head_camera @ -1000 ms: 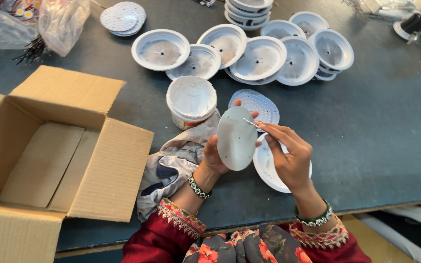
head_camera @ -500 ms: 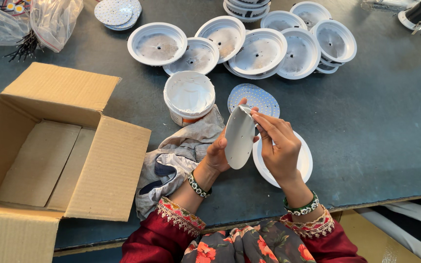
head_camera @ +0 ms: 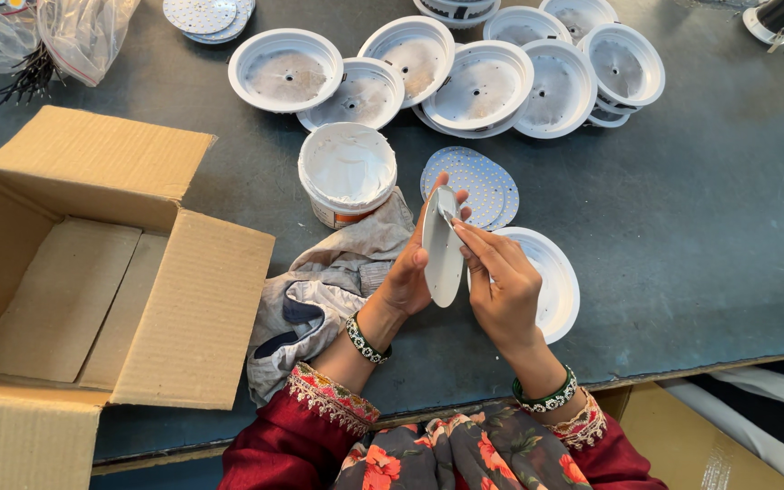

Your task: The person repeatedly picks up white circular LED light housings and applies a white paste-like compound to their inner surfaces using a small flat tool. The person dips the tool into a container of compound, spreads it inside each housing, and sets the treated units aside on the table.

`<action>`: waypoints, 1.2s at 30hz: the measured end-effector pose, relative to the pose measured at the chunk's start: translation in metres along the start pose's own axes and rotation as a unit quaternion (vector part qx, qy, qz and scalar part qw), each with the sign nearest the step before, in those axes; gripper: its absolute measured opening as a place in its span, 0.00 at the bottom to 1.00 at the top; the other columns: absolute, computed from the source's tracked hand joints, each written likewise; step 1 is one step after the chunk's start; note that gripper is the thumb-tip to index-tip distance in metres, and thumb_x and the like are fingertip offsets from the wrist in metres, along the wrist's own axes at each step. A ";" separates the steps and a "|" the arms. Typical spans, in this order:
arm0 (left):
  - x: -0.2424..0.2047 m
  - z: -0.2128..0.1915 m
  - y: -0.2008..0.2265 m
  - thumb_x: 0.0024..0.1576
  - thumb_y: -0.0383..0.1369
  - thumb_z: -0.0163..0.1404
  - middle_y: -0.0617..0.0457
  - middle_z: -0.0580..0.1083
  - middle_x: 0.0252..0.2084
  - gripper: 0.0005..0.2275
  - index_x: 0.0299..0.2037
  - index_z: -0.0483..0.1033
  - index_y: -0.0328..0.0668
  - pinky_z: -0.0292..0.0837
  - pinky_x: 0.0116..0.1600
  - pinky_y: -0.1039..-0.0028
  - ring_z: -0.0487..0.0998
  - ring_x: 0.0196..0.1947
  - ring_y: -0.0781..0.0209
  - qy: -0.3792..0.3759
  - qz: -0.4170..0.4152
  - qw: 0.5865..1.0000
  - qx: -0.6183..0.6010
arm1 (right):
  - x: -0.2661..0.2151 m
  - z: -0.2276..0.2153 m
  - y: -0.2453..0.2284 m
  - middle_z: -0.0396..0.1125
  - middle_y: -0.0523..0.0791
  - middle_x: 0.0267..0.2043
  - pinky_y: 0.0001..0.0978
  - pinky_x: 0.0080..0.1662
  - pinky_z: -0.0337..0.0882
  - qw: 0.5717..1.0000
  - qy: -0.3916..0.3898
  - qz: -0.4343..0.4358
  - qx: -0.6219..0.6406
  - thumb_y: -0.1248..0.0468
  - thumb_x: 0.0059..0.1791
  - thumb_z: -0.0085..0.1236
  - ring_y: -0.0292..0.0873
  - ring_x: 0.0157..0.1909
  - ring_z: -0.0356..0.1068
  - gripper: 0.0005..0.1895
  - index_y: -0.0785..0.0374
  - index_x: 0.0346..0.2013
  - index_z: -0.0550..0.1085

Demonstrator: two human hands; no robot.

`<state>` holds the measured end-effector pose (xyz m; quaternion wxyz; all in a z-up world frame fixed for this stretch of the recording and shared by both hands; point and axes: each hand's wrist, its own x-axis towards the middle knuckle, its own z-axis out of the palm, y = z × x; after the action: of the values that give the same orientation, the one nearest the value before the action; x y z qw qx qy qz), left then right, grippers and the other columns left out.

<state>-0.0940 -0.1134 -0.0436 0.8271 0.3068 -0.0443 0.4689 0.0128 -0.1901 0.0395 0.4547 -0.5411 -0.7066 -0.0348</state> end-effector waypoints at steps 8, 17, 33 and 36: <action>0.001 -0.004 -0.002 0.43 0.59 0.66 0.50 0.51 0.76 0.59 0.80 0.36 0.54 0.47 0.79 0.60 0.51 0.75 0.53 0.021 0.005 0.999 0.032 | 0.007 -0.008 -0.017 0.76 0.49 0.51 0.34 0.50 0.75 0.999 -0.033 0.019 0.035 0.72 0.53 0.58 0.47 0.50 0.77 0.13 0.65 0.52 0.78; 0.002 -0.008 -0.005 0.43 0.61 0.65 0.50 0.51 0.74 0.59 0.79 0.35 0.58 0.46 0.78 0.59 0.50 0.75 0.52 0.043 0.002 0.998 0.038 | 0.006 -0.008 -0.026 0.76 0.48 0.52 0.33 0.49 0.74 0.998 -0.044 0.003 0.036 0.73 0.53 0.58 0.46 0.48 0.77 0.13 0.64 0.52 0.79; -0.004 -0.029 -0.017 0.53 0.67 0.52 0.48 0.62 0.71 0.46 0.79 0.45 0.68 0.71 0.65 0.49 0.66 0.69 0.51 0.017 0.011 0.976 -0.215 | -0.011 0.007 -0.015 0.74 0.50 0.54 0.35 0.47 0.71 0.978 -0.080 -0.191 -0.023 0.79 0.43 0.54 0.45 0.54 0.76 0.20 0.70 0.49 0.77; -0.004 -0.028 -0.016 0.55 0.67 0.51 0.45 0.64 0.70 0.44 0.79 0.47 0.66 0.71 0.65 0.48 0.67 0.68 0.46 0.020 0.014 0.970 -0.242 | -0.013 0.004 -0.009 0.74 0.50 0.54 0.35 0.47 0.70 0.973 -0.092 -0.208 -0.029 0.79 0.42 0.54 0.45 0.54 0.76 0.20 0.71 0.49 0.78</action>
<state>-0.0892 -0.1074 -0.0752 0.8709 0.0874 -0.1447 0.4615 0.0035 -0.2009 0.0320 0.3549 -0.3962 -0.8410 -0.0990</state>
